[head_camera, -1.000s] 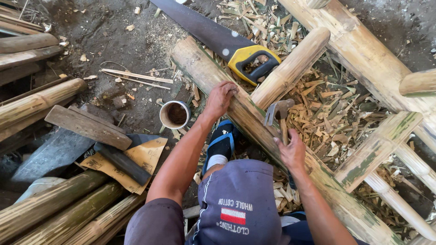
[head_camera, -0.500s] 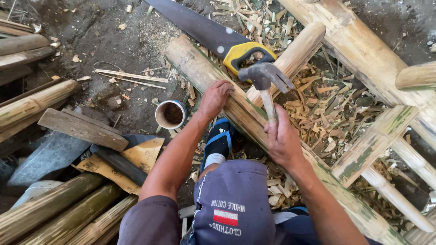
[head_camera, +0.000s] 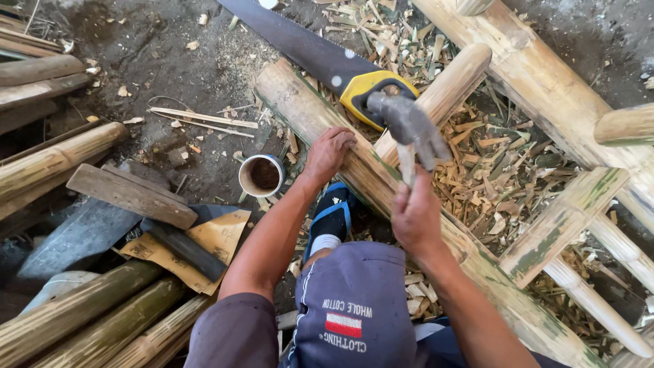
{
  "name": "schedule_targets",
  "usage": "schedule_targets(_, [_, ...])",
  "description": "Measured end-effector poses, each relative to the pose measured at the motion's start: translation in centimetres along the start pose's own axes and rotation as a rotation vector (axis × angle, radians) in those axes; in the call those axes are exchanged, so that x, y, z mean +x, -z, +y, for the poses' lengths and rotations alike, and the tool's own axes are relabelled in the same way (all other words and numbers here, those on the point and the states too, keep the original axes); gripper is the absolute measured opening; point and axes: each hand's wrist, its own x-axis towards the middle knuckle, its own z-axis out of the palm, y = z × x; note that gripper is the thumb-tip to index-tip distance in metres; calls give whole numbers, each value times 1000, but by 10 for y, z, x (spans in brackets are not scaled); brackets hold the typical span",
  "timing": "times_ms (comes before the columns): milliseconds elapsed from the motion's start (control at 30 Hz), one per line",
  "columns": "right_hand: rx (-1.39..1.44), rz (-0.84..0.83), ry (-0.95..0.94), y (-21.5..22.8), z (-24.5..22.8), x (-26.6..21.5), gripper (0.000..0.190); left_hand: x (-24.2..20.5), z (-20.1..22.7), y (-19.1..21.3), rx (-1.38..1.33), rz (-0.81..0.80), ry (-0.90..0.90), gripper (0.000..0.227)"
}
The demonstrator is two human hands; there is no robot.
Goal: The person assembles a bamboo frame by hammering bamboo dowels into pre-cut slots, sawing a bamboo pole to length, and fitting it into the structure. The person uses a hammer and a hand saw to join the pieces and then lifts the assembled frame to inspect it.
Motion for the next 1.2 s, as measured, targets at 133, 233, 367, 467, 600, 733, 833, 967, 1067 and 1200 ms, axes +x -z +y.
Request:
schedule_targets(133, [-84, -276, -156, -22, 24, 15, 20, 12, 14, 12, -60, -20, -16, 14])
schedule_targets(233, [16, -331, -475, -29, 46, 14, 26, 5, 25, 41, -163, -4, 57, 24])
schedule_targets(367, [-99, -79, -226, -30, 67, 1, 33, -35, 5, 104, -5, -124, 455, 18])
schedule_targets(467, [-55, -49, -229, -36, 65, -10, 30, -68, -39, 123, 378, -515, 629, 19])
schedule_targets(600, [30, -67, -278, -43, 55, -10, 29, -102, -97, 75, 582, -643, 693, 22])
schedule_targets(733, [73, -13, -184, -33, 50, -12, 35, -107, -143, 37, 658, -700, 686, 26])
schedule_targets(833, [39, -30, -223, -20, 57, -15, 35, -107, -156, 43, 627, -775, 643, 27])
schedule_targets(967, [24, -3, -291, -2, 74, -22, 30, -107, -146, 62, 617, -752, 495, 27])
schedule_targets(1067, [42, 44, -277, 10, 86, -32, 28, -109, -140, 68, 668, -759, 485, 27])
schedule_targets(1200, [71, 101, -234, 30, 93, -51, 30, -122, -143, 67, 607, -806, 529, 27])
